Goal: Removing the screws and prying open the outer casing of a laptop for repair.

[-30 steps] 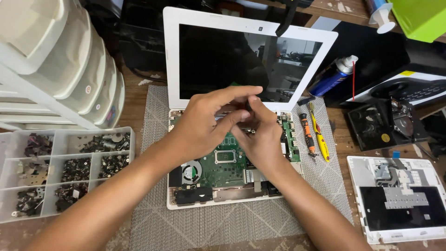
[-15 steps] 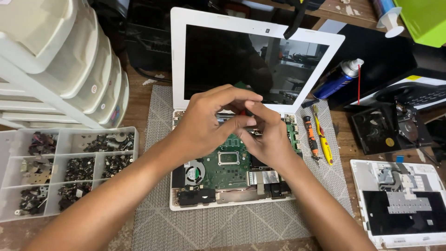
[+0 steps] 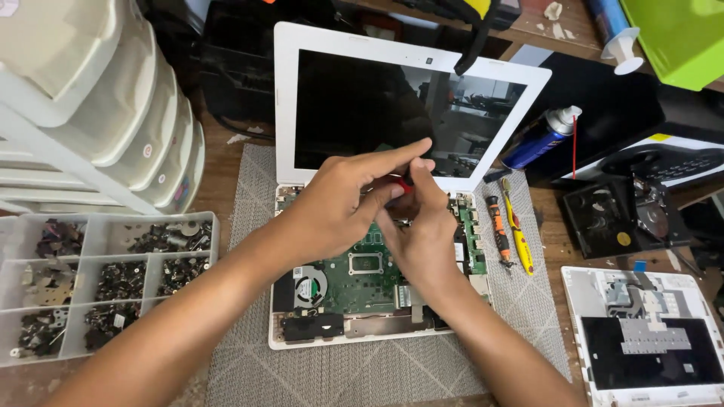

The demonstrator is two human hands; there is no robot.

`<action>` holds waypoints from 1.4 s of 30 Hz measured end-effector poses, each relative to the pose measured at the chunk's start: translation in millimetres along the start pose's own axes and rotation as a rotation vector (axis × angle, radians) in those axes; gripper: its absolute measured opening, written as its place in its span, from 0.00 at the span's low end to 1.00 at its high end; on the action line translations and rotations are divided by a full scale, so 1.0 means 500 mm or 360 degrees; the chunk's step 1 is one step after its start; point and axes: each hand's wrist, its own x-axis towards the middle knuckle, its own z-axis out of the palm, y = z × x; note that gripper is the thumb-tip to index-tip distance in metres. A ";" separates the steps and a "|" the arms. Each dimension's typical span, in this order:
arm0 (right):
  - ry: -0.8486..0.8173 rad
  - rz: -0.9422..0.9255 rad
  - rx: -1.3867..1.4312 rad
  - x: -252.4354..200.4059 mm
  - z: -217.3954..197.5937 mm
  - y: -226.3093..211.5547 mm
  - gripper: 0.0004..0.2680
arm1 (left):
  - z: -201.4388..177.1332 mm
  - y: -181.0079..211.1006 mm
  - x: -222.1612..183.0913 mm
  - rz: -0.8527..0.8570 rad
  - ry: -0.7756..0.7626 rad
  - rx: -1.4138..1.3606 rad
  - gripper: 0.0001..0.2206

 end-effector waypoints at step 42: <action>-0.0290 -0.0195 0.0482 0.018 -0.028 0.027 0.27 | -0.024 0.017 0.007 -0.0340 -0.0261 0.0051 0.15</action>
